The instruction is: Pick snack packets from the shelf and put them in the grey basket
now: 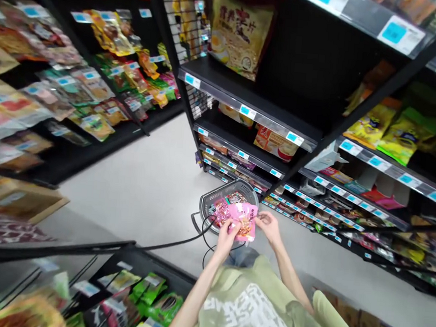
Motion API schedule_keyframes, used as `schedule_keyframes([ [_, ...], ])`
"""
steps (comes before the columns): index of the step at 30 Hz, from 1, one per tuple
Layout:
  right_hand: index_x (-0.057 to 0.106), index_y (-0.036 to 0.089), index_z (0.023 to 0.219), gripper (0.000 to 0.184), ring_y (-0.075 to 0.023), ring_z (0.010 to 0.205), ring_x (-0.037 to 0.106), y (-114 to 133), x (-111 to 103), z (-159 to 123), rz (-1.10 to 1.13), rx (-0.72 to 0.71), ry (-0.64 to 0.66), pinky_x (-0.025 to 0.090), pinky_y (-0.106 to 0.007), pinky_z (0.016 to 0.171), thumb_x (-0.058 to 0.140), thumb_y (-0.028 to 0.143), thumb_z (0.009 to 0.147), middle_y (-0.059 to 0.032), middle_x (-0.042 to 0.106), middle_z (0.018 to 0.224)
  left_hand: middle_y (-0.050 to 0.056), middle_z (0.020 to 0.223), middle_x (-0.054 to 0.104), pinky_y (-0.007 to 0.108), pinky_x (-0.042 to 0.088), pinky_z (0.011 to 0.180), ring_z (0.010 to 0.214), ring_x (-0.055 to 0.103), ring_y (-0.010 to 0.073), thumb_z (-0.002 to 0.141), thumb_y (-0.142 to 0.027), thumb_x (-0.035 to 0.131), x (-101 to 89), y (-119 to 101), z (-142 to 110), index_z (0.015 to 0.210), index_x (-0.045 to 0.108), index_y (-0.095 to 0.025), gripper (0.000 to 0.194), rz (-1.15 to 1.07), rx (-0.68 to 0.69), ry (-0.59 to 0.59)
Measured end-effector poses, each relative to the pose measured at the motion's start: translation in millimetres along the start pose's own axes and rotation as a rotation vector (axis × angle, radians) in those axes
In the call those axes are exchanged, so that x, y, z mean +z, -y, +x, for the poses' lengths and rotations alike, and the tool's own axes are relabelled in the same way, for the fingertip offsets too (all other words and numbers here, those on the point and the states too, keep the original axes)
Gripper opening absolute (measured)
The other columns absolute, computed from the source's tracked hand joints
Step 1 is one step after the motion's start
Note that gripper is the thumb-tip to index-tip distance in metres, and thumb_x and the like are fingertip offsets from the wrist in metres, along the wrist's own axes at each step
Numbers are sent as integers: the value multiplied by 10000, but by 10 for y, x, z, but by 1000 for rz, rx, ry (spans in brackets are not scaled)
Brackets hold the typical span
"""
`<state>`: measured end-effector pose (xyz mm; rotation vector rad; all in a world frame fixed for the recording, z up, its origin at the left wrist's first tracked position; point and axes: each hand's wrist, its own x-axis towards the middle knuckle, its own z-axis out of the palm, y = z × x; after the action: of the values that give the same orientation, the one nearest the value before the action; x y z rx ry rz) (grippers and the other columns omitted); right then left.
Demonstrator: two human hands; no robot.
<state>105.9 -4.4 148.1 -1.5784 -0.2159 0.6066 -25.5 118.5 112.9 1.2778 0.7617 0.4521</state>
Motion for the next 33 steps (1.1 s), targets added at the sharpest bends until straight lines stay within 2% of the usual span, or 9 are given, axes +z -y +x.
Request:
schedule_keyframes([
  [2, 711, 198, 833, 349, -140, 664, 613, -51, -65, -198, -8, 17, 1, 505, -250, 639, 934, 368, 627, -3, 696, 759, 24, 844, 672, 290, 515, 770, 820, 636, 210, 805, -603, 725, 35, -8, -8, 860, 664, -195, 416, 8, -6, 61],
  [7, 707, 208, 861, 342, -151, 756, 660, -191, -163, -502, 66, 1, -187, 532, -250, 710, 923, 367, 648, -14, 731, 839, 43, 848, 692, 316, 512, 784, 832, 640, 230, 807, -658, 703, 197, 30, -76, 882, 698, -187, 477, -14, -48, 196],
  [13, 678, 211, 855, 375, -148, 734, 689, -302, -462, -623, 317, 70, -253, 557, -246, 689, 931, 399, 651, -6, 749, 841, 60, 928, 699, 311, 487, 835, 894, 634, 227, 845, -661, 652, 323, 179, -164, 914, 684, -180, 488, 10, -59, 109],
  [16, 685, 228, 937, 362, -154, 735, 716, -301, -744, -676, 565, 84, -325, 586, -255, 669, 911, 370, 692, -4, 772, 891, 45, 963, 674, 316, 469, 899, 958, 624, 234, 826, -582, 713, 353, 226, -193, 918, 654, -202, 395, 91, 14, 62],
  [19, 704, 241, 928, 236, -128, 708, 717, -284, -1100, -746, 757, 46, -401, 591, -223, 637, 856, 296, 755, 22, 769, 840, 12, 941, 614, 317, 461, 922, 950, 602, 217, 791, -520, 767, 456, 265, -241, 899, 590, -221, 364, 136, 85, 36],
  [22, 717, 250, 883, 126, -102, 678, 709, -274, -1483, -856, 878, 2, -442, 588, -189, 613, 804, 226, 795, 37, 761, 784, -15, 902, 557, 309, 463, 891, 885, 575, 194, 729, -494, 820, 678, 312, -329, 889, 536, -231, 418, 164, 114, 38],
  [25, 726, 250, 867, 81, -114, 686, 722, -291, -1850, -1021, 909, -46, -506, 605, -203, 621, 769, 198, 822, 28, 768, 782, -26, 903, 541, 301, 470, 847, 848, 568, 182, 675, -483, 855, 989, 353, -471, 913, 515, -235, 482, 182, 110, 80],
  [30, 741, 257, 915, 124, -118, 683, 735, -394, -2407, -1422, 1004, -131, -626, 604, -206, 597, 783, 195, 815, 34, 783, 802, -9, 952, 605, 300, 504, 803, 869, 626, 194, 656, -512, 857, 1545, 371, -773, 969, 526, -228, 537, 173, 57, 232],
  [33, 742, 270, 913, 128, -113, 704, 742, -468, -2733, -1691, 983, -178, -632, 606, -198, 600, 793, 208, 814, 41, 794, 838, -11, 915, 622, 301, 521, 766, 826, 641, 193, 634, -512, 868, 1865, 353, -936, 948, 537, -224, 540, 170, 63, 290],
])
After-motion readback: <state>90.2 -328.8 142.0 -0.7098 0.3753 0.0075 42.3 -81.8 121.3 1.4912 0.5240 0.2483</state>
